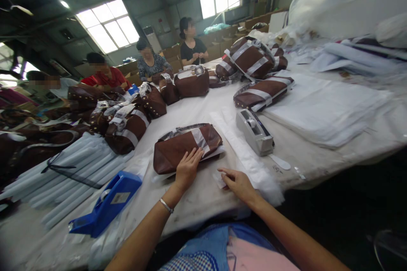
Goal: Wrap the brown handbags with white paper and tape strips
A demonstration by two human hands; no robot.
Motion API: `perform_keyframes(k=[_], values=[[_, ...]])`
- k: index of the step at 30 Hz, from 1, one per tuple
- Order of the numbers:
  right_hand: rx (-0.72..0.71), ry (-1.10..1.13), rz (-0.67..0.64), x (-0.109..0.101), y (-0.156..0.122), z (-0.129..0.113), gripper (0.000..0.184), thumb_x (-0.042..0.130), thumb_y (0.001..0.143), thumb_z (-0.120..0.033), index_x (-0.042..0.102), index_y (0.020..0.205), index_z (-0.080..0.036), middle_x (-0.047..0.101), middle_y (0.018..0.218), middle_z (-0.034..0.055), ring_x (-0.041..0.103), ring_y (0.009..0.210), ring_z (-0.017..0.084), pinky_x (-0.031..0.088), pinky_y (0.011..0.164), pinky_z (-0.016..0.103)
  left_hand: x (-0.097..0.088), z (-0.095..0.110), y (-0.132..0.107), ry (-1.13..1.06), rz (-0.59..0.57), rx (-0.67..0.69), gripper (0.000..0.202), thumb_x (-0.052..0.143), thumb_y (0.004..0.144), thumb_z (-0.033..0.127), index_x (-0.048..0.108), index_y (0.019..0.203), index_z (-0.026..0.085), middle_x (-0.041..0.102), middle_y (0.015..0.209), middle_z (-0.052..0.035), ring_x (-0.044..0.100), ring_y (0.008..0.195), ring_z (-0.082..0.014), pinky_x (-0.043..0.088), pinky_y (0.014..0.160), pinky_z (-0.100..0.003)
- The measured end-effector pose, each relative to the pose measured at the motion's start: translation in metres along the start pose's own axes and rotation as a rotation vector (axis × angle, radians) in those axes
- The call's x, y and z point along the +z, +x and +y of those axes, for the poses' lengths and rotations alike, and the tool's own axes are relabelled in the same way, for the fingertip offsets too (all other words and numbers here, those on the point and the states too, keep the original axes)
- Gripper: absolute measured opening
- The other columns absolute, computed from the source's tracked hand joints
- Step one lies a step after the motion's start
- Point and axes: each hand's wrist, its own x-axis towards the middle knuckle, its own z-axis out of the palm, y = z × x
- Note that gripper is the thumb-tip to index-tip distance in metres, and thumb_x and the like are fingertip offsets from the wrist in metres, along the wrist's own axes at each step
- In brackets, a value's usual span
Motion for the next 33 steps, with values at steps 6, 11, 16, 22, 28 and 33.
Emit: perform_keyframes(k=[6,11,16,22,28,33], values=[[-0.233,-0.552,0.092,-0.020,0.003,-0.025,0.036,0.053,0.095,-0.042,0.070,0.122,-0.024,0.078,0.081,0.0054,0.072,0.066,0.023,0.058,0.065,0.034,0.012,0.004,-0.008,0.056,0.066,0.008,0.059,0.042,0.094,0.004,0.041,0.149,0.025,0.050,0.149,-0.0042,0.042,0.142,-0.0229,0.041,0.114,-0.050],[-0.668,-0.738,0.180,-0.021,0.081,-0.076,0.035,0.050,0.099,-0.032,0.062,0.130,-0.026,0.071,0.121,0.0098,0.067,0.109,0.026,0.055,0.094,0.040,0.015,0.005,-0.008,0.113,0.117,0.029,0.052,0.043,0.098,0.009,0.043,0.148,0.024,0.050,0.149,-0.0043,0.043,0.141,-0.0230,0.042,0.114,-0.050],[-0.787,-0.920,-0.067,0.010,0.189,-0.101,0.052,0.059,0.095,-0.037,0.051,0.142,-0.016,0.051,0.147,0.0153,0.047,0.137,0.028,0.040,0.113,0.043,0.021,0.004,-0.009,0.175,0.214,0.049,0.046,0.042,0.100,0.013,0.048,0.144,0.025,0.054,0.145,-0.0042,0.047,0.138,-0.0224,0.042,0.114,-0.048],[-0.713,-1.034,-0.173,0.027,0.229,-0.098,0.043,0.047,0.099,-0.050,0.066,0.123,-0.020,0.073,0.116,0.0112,0.067,0.109,0.026,0.050,0.096,0.037,0.031,0.003,-0.009,0.236,0.271,0.048,0.042,0.043,0.102,0.020,0.050,0.143,0.026,0.051,0.148,-0.0011,0.047,0.138,-0.0209,0.042,0.114,-0.046],[-0.600,-1.147,-0.188,0.019,0.229,-0.095,0.051,0.030,0.104,-0.050,0.072,0.101,-0.020,0.075,0.105,0.0109,0.069,0.102,0.025,0.047,0.091,0.033,0.032,0.004,-0.010,0.241,0.260,0.060,0.043,0.041,0.103,0.018,0.048,0.145,0.026,0.046,0.152,0.0005,0.044,0.140,-0.0217,0.038,0.117,-0.046],[-0.566,-1.187,-0.151,0.018,0.229,-0.096,0.055,0.029,0.104,-0.051,0.074,0.096,-0.020,0.076,0.102,0.0118,0.071,0.097,0.026,0.048,0.087,0.035,0.030,0.004,-0.011,0.228,0.241,0.057,0.044,0.042,0.103,0.020,0.046,0.146,0.028,0.046,0.152,0.0000,0.043,0.141,-0.0220,0.040,0.116,-0.046]])
